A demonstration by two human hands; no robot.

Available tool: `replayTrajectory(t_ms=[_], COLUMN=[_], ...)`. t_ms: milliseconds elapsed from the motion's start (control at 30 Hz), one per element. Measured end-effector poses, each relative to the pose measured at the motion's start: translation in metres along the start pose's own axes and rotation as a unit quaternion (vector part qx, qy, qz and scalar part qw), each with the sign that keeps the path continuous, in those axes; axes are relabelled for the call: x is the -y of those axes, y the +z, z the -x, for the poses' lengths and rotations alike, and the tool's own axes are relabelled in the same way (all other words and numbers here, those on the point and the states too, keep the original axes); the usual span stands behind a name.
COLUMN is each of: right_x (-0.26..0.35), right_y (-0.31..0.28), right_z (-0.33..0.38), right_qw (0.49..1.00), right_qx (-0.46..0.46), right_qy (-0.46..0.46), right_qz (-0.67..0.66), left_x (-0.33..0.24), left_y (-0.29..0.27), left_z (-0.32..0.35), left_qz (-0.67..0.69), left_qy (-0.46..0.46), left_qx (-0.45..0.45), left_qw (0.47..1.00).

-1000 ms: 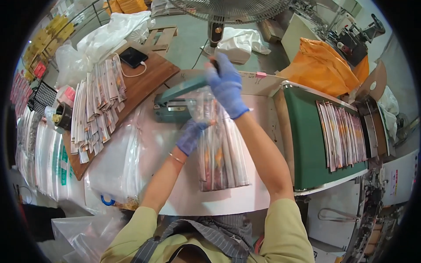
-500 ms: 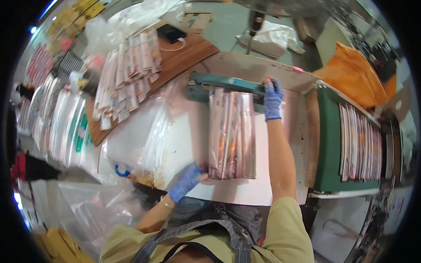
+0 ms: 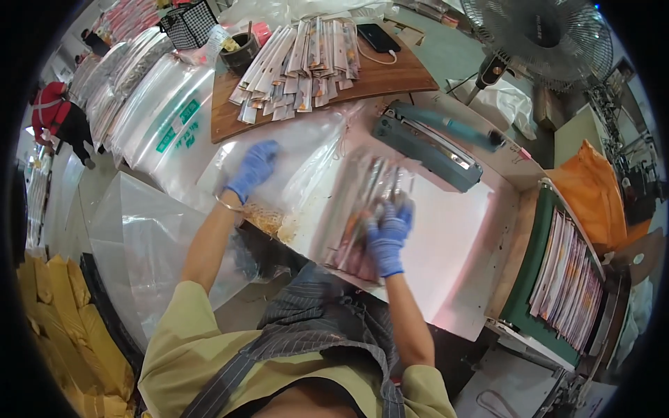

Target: Packaging bundles of wooden chopsticks into plastic bags and sealing them with a heat sealer.

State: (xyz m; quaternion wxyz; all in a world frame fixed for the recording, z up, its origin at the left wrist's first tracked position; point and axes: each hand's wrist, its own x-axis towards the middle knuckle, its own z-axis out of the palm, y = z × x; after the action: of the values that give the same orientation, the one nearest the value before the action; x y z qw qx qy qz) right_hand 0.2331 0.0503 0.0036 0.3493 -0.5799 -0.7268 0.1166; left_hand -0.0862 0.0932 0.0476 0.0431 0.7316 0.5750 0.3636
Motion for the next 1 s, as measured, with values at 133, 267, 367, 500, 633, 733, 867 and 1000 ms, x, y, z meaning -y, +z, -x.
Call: replayTrajectory(t_ms=[133, 267, 367, 500, 633, 733, 867, 1000], right_x=[0.094, 0.094, 0.081, 0.076, 0.099, 0.072, 0.078, 0.12], right_y=[0.005, -0.013, -0.023, -0.01, -0.015, -0.007, -0.01, -0.022], right_z=[-0.007, -0.039, -0.03, -0.027, -0.034, -0.049, -0.061, -0.036], right_qw=[0.959, 0.962, 0.975, 0.93, 0.817, 0.942, 0.986, 0.963], right_qx=[-0.057, -0.088, -0.077, -0.031, 0.121, 0.038, -0.042, -0.017], right_qy=[-0.038, -0.202, -0.151, 0.025, 0.108, -0.045, -0.113, -0.054], right_qz=[-0.274, -0.16, -0.143, -0.366, -0.554, -0.329, -0.118, -0.263], left_x=[-0.106, -0.096, -0.091, -0.128, -0.123, -0.108, -0.114, -0.137], left_y=[0.027, 0.021, -0.005, -0.002, 0.029, -0.001, -0.022, -0.014], left_z=[0.017, 0.015, 0.003, 0.021, 0.033, 0.006, -0.007, 0.01], left_qz=[0.147, 0.086, 0.063, 0.164, 0.243, 0.225, -0.04, -0.151], left_qy=[0.054, 0.03, -0.155, -0.11, -0.108, -0.198, -0.046, 0.166], left_qx=[0.082, -0.037, -0.12, -0.061, -0.022, -0.063, -0.245, -0.117], left_qw=[0.984, 0.995, 0.979, 0.978, 0.964, 0.952, 0.968, 0.967])
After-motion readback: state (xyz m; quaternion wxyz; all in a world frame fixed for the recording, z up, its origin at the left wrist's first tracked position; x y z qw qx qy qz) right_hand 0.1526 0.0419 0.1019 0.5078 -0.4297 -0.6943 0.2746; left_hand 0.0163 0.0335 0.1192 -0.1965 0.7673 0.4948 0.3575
